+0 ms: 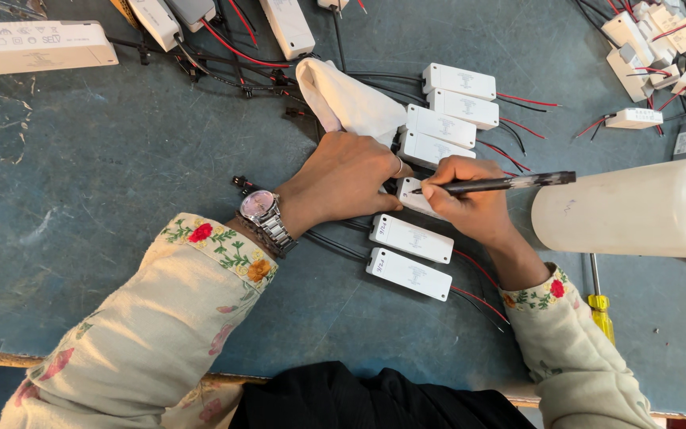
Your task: The person handles white electronic components on a workbench, marking them with a pen and wiping them with a cloth.
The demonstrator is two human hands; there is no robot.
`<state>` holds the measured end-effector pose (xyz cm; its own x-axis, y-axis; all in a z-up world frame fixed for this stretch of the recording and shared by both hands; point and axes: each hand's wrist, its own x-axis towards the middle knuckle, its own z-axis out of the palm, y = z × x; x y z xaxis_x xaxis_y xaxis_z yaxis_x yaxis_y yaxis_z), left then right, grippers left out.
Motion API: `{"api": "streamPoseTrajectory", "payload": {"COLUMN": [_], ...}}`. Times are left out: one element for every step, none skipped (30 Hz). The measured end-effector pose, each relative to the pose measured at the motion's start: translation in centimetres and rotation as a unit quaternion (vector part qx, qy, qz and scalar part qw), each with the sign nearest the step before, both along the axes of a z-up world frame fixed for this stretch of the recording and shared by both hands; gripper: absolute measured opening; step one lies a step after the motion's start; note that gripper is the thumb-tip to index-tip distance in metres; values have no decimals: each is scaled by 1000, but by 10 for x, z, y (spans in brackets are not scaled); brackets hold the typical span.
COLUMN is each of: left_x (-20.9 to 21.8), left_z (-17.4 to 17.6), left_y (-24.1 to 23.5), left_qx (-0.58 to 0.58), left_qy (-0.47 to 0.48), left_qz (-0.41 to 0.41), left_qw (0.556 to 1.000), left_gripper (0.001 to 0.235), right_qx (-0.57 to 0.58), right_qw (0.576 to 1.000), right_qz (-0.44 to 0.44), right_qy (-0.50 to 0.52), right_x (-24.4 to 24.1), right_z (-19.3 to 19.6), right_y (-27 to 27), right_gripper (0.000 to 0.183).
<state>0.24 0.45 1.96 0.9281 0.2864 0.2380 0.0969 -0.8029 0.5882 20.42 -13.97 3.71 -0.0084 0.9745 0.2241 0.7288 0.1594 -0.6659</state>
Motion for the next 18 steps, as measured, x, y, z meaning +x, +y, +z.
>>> {"api": "streamPoseTrajectory", "payload": {"left_x": [0,0,0,0,0,0,0,0,-1,-1,-1,-2,-2,-2,-2,-2,-2,-2], "left_z": [0,1,1,1,1,1,2,2,2,2,2,2,2,2,3,3,3,3], "left_y": [0,0,0,0,0,0,0,0,0,0,0,0,0,0,0,0,0,0], "left_qx": [-1,-2,-3,-3,-2,-2,-3,-4,-5,-4,-2,0,-2,-4,-5,-4,-3,-2], "left_qy": [1,2,3,4,5,7,7,7,7,2,-3,-8,-3,1,5,1,-3,-7], "left_qz": [0,-1,-1,-1,-1,-1,-1,-2,-2,-2,-1,-1,-2,-3,-4,-3,-3,-2], "left_qw": [1000,1000,1000,1000,1000,1000,1000,1000,1000,1000,1000,1000,1000,1000,1000,1000,1000,1000], "left_gripper": [43,43,43,43,43,42,43,43,43,42,42,42,42,41,41,41,41,41], "right_qx": [3,5,7,9,11,9,7,5,8,11,14,13,11,9,8,7,5,3], "right_qw": [1000,1000,1000,1000,1000,1000,1000,1000,1000,1000,999,1000,1000,1000,1000,1000,1000,1000], "right_qz": [-4,-9,-6,-3,-1,0,0,1,2,3,4,4,3,3,3,3,2,3], "right_qy": [0,1,0,-1,-3,-5,-7,-9,-17,-24,-32,-28,-25,-21,-21,-21,-21,-19], "right_x": [0,-1,-1,-1,-1,-1,-1,0,0,0,0,0,0,1,1,1,0,0], "right_z": [0,-1,-1,-1,-1,-1,-1,-1,-1,-2,-2,-2,-2,-2,-2,-1,-1,-1], "right_y": [0,0,0,0,0,0,0,1,1,0,0,1,1,1,1,1,1,1], "right_gripper": [21,19,20,20,21,21,21,21,21,22,22,21,21,21,21,21,22,21]}}
